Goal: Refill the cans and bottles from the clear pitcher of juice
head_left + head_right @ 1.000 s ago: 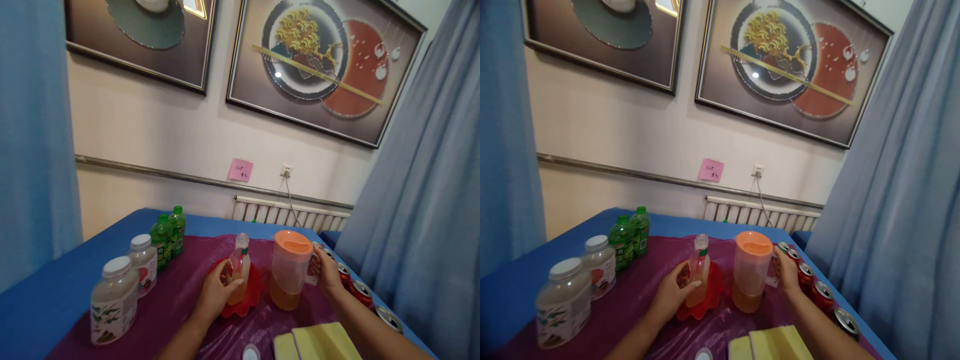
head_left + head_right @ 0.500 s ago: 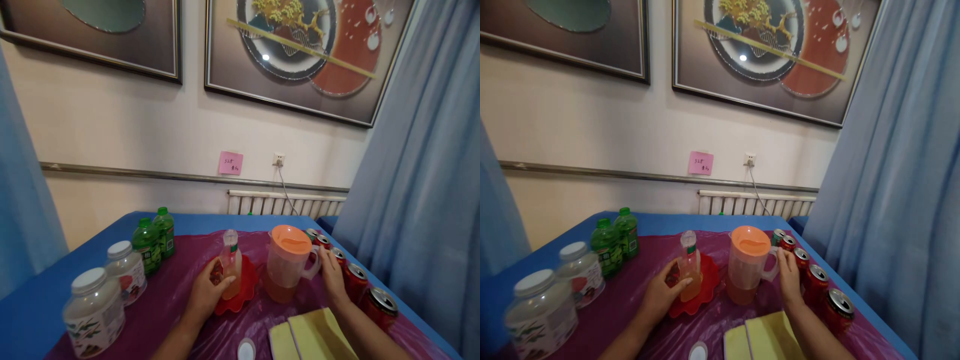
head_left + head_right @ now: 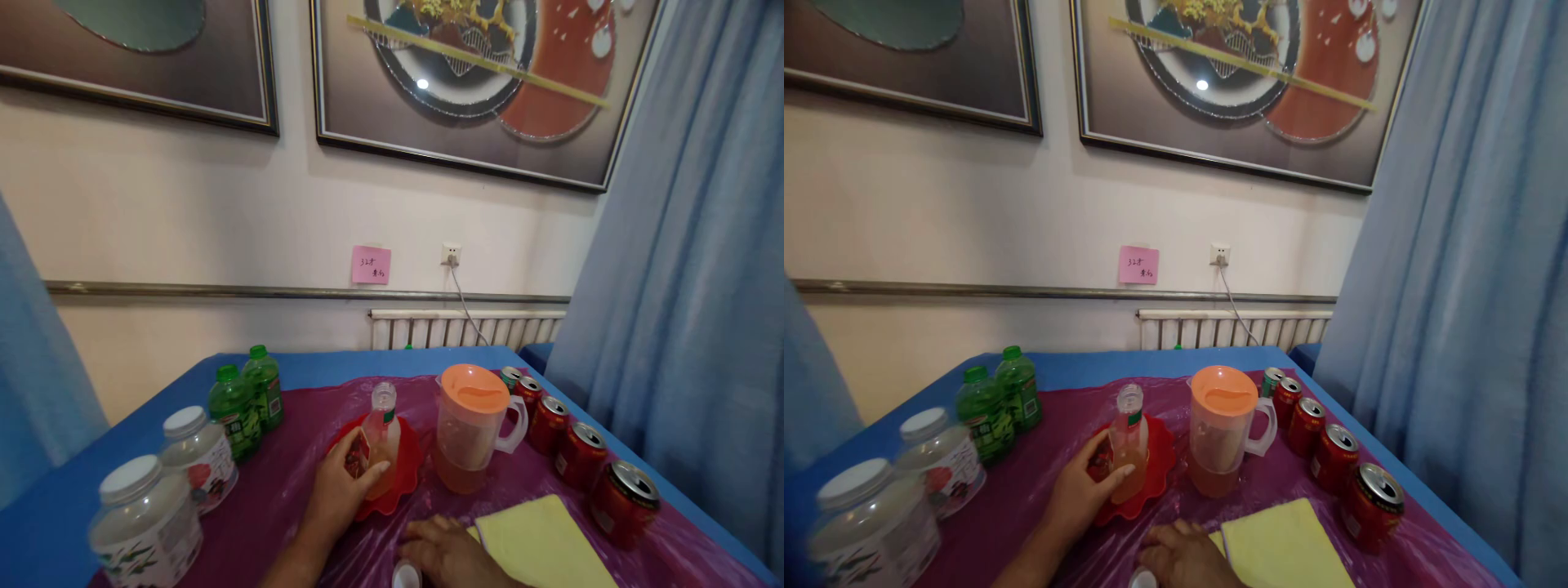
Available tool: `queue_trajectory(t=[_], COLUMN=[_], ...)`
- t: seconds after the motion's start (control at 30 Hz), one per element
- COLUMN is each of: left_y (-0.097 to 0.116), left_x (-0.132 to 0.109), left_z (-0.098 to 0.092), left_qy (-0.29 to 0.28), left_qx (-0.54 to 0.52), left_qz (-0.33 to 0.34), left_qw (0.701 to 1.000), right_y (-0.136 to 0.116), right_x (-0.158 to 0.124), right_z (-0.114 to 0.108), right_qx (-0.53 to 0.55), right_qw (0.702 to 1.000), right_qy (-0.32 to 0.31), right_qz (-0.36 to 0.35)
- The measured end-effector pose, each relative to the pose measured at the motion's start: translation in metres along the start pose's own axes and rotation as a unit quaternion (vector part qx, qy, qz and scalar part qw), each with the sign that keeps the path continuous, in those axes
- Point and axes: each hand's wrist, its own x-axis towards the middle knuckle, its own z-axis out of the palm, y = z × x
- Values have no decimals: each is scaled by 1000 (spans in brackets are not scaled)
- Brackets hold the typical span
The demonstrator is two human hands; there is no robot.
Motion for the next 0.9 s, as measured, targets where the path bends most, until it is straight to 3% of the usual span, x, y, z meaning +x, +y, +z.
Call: queue_trajectory(t=[0.2,0.4,0.5,0.6,0.7,0.77,0.83,0.9], left_y=[-10,-9,-6,-3,-1,0,1,2], left_x=[3,2,1,0,-2,-3,-5,-7], left_z=[2,1,0,-1,-1,-1,-1,-1], left_qy=[1,0,3,1,-7,-6,2,7], left_qx=[-6,-14,-6,-1,-6,-7,-3,-3], left_qz=[3,-3,-11,-13,-9,-11,-13,-10], left_qw=[1000,1000,1000,1000,1000,1000,1000,1000], right_y=[6,8,0,-22,-47,-56,-58,-55], right_x=[16,14,16,24,43,62,85,107], right_z=[22,23,1,-50,-105,-127,-134,-130], right_qx=[-107,-125,-91,52,201,259,321,376], right_qw=[987,985,987,984,936,879,813,763], right_qy=[37,27,29,119,277,398,486,526], right_qz=[-110,-119,-132,-123,-84,-51,-15,6])
